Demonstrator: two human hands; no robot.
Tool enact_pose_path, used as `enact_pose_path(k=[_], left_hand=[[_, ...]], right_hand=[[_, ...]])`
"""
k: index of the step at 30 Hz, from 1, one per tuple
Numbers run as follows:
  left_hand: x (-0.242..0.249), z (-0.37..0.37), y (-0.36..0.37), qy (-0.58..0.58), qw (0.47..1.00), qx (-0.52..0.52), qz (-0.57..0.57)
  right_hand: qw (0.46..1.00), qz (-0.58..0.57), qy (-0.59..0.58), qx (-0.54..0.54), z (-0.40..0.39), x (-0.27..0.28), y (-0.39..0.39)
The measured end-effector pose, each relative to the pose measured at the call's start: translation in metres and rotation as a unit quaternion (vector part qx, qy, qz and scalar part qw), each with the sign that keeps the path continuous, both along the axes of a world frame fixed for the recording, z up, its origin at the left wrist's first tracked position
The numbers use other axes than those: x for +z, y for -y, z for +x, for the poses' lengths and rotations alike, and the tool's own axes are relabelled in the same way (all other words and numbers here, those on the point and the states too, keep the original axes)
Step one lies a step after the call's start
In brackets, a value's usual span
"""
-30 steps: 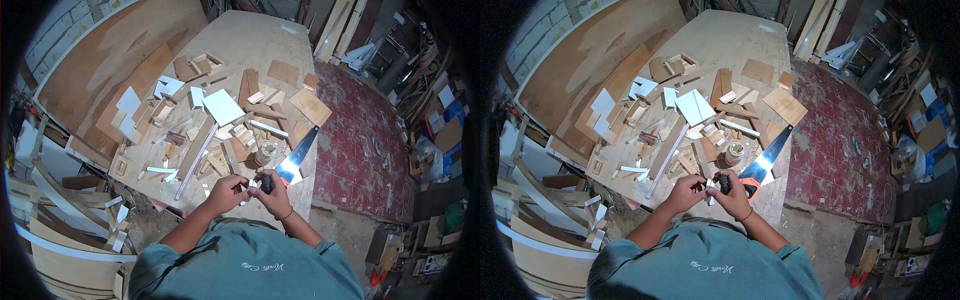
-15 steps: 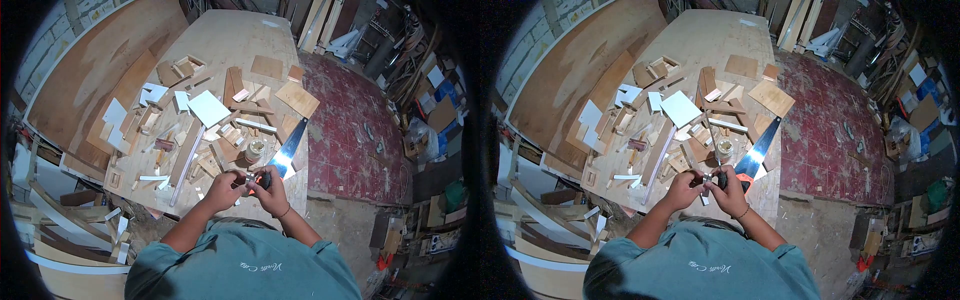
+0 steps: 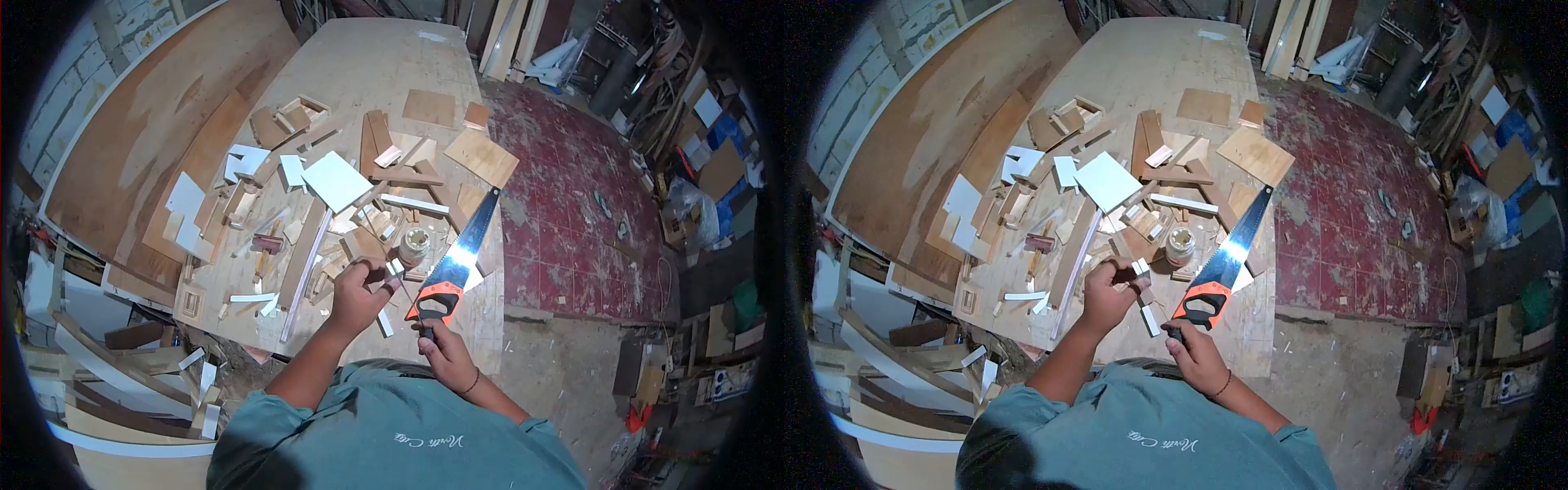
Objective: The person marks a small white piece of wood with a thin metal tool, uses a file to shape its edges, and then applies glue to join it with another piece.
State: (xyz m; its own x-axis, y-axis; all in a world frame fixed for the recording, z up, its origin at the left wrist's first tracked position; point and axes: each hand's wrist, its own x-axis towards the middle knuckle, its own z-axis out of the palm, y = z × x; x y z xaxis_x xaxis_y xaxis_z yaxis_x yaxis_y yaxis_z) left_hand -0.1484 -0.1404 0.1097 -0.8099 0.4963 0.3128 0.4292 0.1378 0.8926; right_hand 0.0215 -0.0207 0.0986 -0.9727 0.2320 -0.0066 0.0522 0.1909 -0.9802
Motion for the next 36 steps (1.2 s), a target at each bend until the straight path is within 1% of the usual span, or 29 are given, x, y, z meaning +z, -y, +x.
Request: enact_pose_path(k=[1, 5, 8, 11, 13, 14, 16, 20, 21, 22, 23, 24, 25, 26, 27, 28, 29, 31, 32, 33, 35, 36], left_hand=[[0.000, 0.001, -0.002, 0.002, 1.000, -0.005, -0.002], [0.004, 0.002, -0.010, -0.022, 0.999, -0.041, 0.028], [-0.001, 0.005, -0.014, -0.035, 0.998, -0.048, 0.026], [-0.007, 0.006, -0.016, -0.046, 0.998, -0.041, 0.006], [-0.007, 0.006, -0.016, -0.083, 0.995, -0.042, -0.023], [-0.007, 0.007, -0.017, -0.081, 0.995, -0.046, -0.026], [-0.006, 0.008, -0.017, -0.116, 0.992, -0.048, -0.003], [-0.003, 0.009, -0.018, -0.147, 0.987, -0.060, 0.005], [-0.004, 0.007, -0.017, -0.117, 0.989, -0.088, -0.002], [-0.005, 0.006, -0.015, -0.087, 0.990, -0.115, -0.009], [-0.009, 0.006, -0.014, -0.087, 0.990, -0.114, -0.009], [-0.014, 0.006, -0.013, -0.006, 0.989, -0.149, 0.016], [-0.018, 0.005, -0.011, 0.076, 0.979, -0.183, 0.042], [-0.021, 0.004, -0.010, 0.076, 0.980, -0.181, 0.042], [-0.025, 0.002, -0.008, 0.183, 0.957, -0.217, 0.068], [-0.029, 0.001, -0.007, 0.287, 0.920, -0.249, 0.092], [-0.035, -0.001, -0.007, 0.288, 0.921, -0.247, 0.092], [-0.058, -0.007, -0.009, 0.298, 0.926, -0.230, -0.025], [-0.078, -0.011, -0.010, 0.242, 0.946, -0.203, -0.077], [-0.097, -0.011, -0.006, 0.247, 0.945, -0.201, -0.078], [-0.130, -0.016, 0.000, 0.150, 0.951, -0.145, -0.229], [-0.146, -0.014, 0.004, 0.143, 0.951, -0.149, -0.229]], right_hand=[[1.000, 0.006, 0.014, 0.001, 0.001, 0.004, -0.001], [1.000, -0.010, 0.002, -0.028, 0.007, 0.002, 0.001], [0.999, -0.031, -0.001, -0.036, 0.013, -0.007, 0.001], [0.999, -0.034, 0.016, -0.030, 0.017, -0.005, 0.001], [0.998, -0.048, 0.038, -0.030, 0.018, -0.005, 0.001], [0.996, -0.059, 0.058, -0.025, 0.019, -0.005, 0.000], [0.996, -0.061, 0.057, -0.031, 0.019, -0.008, 0.000], [0.995, -0.077, 0.040, -0.039, 0.018, -0.014, 0.001], [0.995, -0.078, 0.041, -0.040, 0.018, -0.015, 0.001], [0.992, -0.116, 0.038, -0.037, 0.017, -0.016, 0.000], [0.987, -0.152, 0.035, -0.034, 0.017, -0.016, 0.000], [0.987, -0.152, 0.035, -0.033, 0.017, -0.015, -0.001], [0.976, -0.215, 0.028, -0.033, 0.016, -0.014, -0.002], [0.960, -0.277, 0.022, -0.033, 0.015, -0.013, -0.002], [0.960, -0.277, 0.023, -0.032, 0.014, -0.012, -0.003], [0.955, -0.295, 0.018, -0.025, 0.012, -0.012, -0.003], [0.949, -0.314, 0.015, -0.019, 0.011, -0.011, -0.003], [0.954, -0.299, 0.012, -0.005, 0.007, -0.018, -0.008], [0.955, -0.296, 0.018, -0.034, 0.006, -0.029, -0.010], [0.952, -0.303, 0.023, -0.044, 0.003, -0.034, -0.016], [0.942, -0.317, 0.004, -0.110, 0.004, -0.044, -0.023], [0.937, -0.323, -0.007, -0.131, 0.005, -0.041, -0.026]])
